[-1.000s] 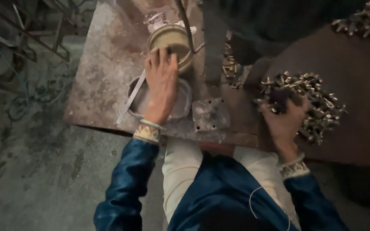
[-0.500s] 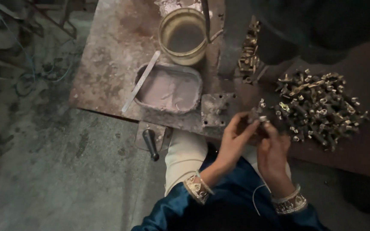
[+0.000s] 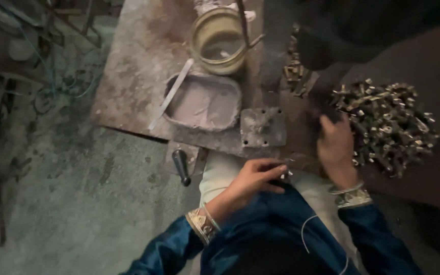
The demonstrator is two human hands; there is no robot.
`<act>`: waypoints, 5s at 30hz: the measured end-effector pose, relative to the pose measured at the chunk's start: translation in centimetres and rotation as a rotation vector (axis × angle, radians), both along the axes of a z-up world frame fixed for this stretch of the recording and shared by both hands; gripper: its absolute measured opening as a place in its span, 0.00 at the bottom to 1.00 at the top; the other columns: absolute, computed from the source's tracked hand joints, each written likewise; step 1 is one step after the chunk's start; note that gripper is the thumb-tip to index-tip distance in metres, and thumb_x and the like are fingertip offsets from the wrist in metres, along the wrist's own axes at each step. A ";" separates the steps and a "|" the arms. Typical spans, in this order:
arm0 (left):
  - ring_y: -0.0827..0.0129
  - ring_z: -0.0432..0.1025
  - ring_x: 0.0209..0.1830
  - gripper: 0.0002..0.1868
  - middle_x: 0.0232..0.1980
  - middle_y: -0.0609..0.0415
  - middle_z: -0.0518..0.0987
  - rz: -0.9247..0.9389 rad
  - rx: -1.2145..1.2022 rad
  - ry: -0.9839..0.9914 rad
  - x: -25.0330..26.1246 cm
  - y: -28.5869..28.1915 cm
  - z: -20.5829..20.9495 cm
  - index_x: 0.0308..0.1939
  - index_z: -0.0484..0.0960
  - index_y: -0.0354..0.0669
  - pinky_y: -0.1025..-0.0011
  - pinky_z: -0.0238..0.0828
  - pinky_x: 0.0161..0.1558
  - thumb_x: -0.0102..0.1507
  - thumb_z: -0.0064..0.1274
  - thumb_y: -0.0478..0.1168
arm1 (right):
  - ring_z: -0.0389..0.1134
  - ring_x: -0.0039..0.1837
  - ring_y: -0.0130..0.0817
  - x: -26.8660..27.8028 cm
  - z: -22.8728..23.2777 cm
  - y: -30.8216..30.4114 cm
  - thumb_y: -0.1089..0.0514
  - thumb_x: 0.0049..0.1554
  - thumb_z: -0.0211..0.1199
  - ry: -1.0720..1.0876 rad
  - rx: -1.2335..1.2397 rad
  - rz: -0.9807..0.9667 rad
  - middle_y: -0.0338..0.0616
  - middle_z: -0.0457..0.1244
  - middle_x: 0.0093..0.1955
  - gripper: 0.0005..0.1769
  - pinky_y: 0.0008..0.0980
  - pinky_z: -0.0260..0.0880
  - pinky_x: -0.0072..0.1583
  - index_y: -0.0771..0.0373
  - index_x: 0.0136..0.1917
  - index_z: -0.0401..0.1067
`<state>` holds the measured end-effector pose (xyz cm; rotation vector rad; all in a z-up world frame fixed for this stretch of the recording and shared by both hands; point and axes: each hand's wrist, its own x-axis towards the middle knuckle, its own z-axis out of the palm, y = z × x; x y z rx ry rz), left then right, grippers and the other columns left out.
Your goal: The person sits at a workbench and processes small brass fittings one at a time. They pick a fitting from a pile, dip or coat it in paste from a tray, seat it in a fixture on a bench machine, work it with the machine, and place the finished piece onto a growing pile, repeating the cycle continuously.
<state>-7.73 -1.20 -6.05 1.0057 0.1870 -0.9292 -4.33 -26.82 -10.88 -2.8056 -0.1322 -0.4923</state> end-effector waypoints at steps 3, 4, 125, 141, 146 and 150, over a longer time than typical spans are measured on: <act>0.65 0.77 0.49 0.18 0.52 0.48 0.84 -0.055 0.065 -0.415 1.3 0.2 2.9 0.61 0.83 0.34 0.70 0.78 0.50 0.70 0.58 0.40 | 0.71 0.58 0.61 -0.5 4.2 1.3 0.69 0.59 0.66 -0.003 0.454 -0.049 0.64 0.69 0.55 0.18 0.45 0.70 0.57 0.69 0.63 0.77; 0.65 0.77 0.49 0.18 0.52 0.48 0.84 -0.051 0.068 -0.411 1.4 0.0 5.6 0.61 0.83 0.34 0.70 0.78 0.50 0.70 0.58 0.40 | 0.71 0.58 0.61 -1.3 3.9 1.1 0.69 0.59 0.66 0.002 0.456 -0.046 0.64 0.69 0.55 0.18 0.45 0.70 0.57 0.69 0.63 0.77; 0.54 0.77 0.47 0.25 0.52 0.45 0.82 -0.276 0.840 -1.757 10.4 -12.0 -11.4 0.57 0.80 0.40 0.57 0.72 0.44 0.59 0.58 0.46 | 0.70 0.53 0.24 3.0 11.9 6.7 0.56 0.60 0.69 0.248 1.413 -0.136 0.35 0.69 0.53 0.20 0.25 0.70 0.55 0.62 0.62 0.70; 0.66 0.78 0.47 0.11 0.55 0.45 0.81 -0.064 -0.008 -0.383 2.0 -1.8 3.9 0.57 0.81 0.37 0.67 0.78 0.50 0.70 0.54 0.35 | 0.72 0.53 0.29 7.1 15.0 0.7 0.55 0.60 0.65 0.697 1.095 0.312 0.39 0.71 0.50 0.14 0.30 0.73 0.54 0.62 0.57 0.77; 0.59 0.79 0.55 0.17 0.55 0.52 0.78 0.125 0.548 -1.689 3.2 -1.3 8.1 0.54 0.83 0.44 0.57 0.80 0.57 0.61 0.58 0.37 | 0.72 0.53 0.30 7.7 11.9 -0.4 0.55 0.62 0.64 0.667 1.150 0.329 0.39 0.70 0.50 0.14 0.32 0.73 0.53 0.61 0.58 0.77; 0.54 0.73 0.63 0.23 0.58 0.49 0.77 0.058 0.832 -2.154 5.0 -0.6 1.3 0.56 0.81 0.41 0.45 0.76 0.68 0.55 0.57 0.37 | 0.71 0.49 0.32 7.2 13.1 0.9 0.55 0.59 0.64 0.700 1.173 0.160 0.39 0.71 0.49 0.15 0.36 0.72 0.47 0.58 0.59 0.77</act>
